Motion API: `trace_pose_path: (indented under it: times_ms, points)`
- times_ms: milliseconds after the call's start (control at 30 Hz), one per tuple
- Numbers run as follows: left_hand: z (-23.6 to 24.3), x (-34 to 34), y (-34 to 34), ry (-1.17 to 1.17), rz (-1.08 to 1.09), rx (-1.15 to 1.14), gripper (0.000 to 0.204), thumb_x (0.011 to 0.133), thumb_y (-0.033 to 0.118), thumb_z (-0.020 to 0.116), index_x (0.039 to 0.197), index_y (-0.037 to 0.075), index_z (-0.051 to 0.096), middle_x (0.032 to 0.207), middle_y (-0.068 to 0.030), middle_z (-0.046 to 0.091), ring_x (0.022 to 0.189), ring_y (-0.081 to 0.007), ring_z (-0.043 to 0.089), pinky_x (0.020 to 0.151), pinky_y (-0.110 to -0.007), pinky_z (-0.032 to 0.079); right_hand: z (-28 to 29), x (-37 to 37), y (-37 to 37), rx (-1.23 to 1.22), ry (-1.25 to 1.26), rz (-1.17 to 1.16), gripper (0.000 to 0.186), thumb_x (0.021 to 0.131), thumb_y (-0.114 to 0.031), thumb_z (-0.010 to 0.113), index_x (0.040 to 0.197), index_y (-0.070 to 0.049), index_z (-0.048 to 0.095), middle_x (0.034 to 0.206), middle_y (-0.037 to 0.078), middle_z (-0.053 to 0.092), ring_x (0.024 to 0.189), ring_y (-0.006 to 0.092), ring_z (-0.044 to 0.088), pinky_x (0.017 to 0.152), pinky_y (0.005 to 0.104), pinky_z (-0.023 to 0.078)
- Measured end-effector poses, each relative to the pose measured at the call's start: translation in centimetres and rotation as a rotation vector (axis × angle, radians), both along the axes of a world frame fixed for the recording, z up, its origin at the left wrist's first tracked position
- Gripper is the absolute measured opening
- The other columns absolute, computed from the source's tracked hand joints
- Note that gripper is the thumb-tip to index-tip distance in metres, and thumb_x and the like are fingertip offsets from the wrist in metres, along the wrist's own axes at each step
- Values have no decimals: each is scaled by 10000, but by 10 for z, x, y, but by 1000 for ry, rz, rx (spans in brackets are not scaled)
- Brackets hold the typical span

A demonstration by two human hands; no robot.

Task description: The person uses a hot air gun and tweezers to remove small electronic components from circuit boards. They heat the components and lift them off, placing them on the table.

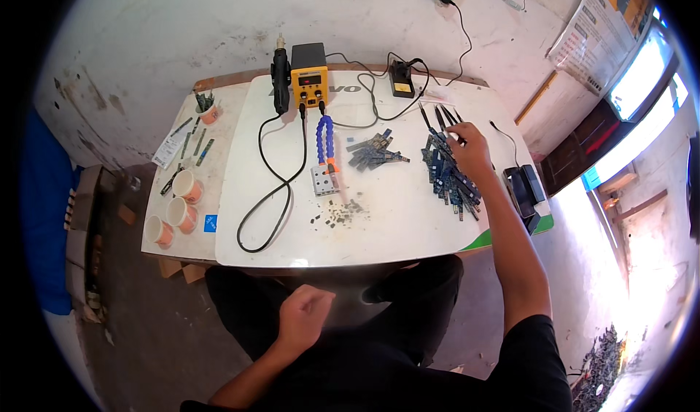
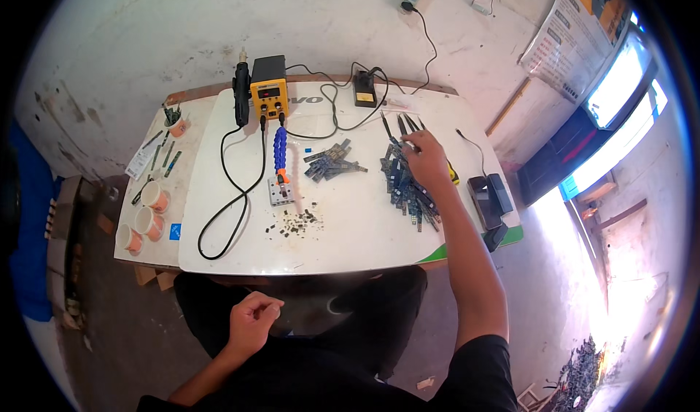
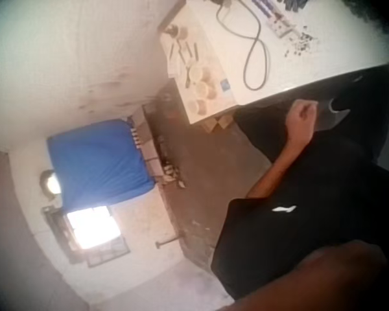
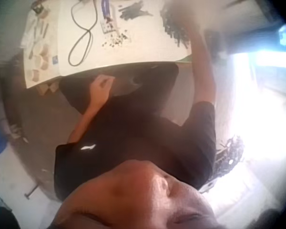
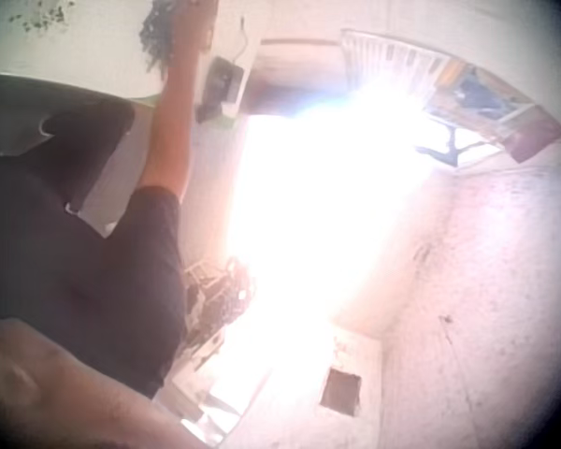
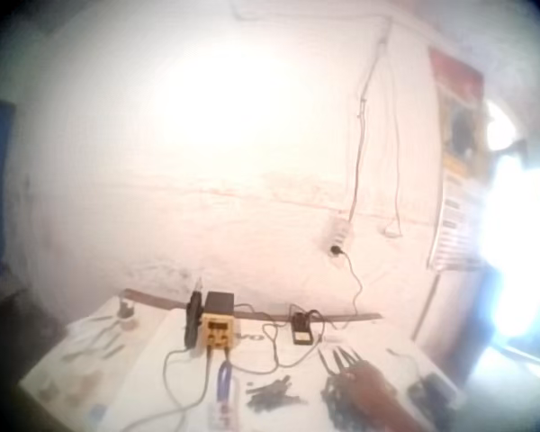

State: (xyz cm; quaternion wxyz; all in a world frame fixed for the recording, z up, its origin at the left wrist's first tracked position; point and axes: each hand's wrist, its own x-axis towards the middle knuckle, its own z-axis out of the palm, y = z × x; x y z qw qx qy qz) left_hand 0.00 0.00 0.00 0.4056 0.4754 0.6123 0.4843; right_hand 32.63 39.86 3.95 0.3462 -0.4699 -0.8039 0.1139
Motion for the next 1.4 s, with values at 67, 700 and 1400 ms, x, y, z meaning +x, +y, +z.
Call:
trace_pose_path:
  times_ms: [67, 700, 1400]
  points:
    - [8, 6, 7, 27, 1, 30, 95, 959, 49, 664, 964, 18, 754, 837, -2, 612, 718, -53, 539, 646, -208, 414, 13, -10, -26, -181, 436, -52, 201, 955, -98, 683, 1149, -62, 725, 941, 38, 697, 724, 102, 586, 631, 246, 485]
    - [64, 11, 82, -368, -272, -222, 212, 969, 120, 715, 1092, -50, 680, 907, -23, 689, 789, -54, 592, 693, -205, 472, 49, -122, -244, -1008, 668, 244, 303, 910, -135, 746, 1154, 43, 726, 830, 15, 672, 709, 61, 554, 641, 219, 449]
    - [59, 16, 66, -725, -23, -102, 76, 988, 81, 648, 1039, 23, 644, 929, -75, 697, 771, -129, 601, 721, -262, 469, 20, -119, -289, -1127, 967, 227, 169, 963, -141, 704, 1007, 22, 713, 786, 1, 652, 641, 29, 491, 570, 192, 364]
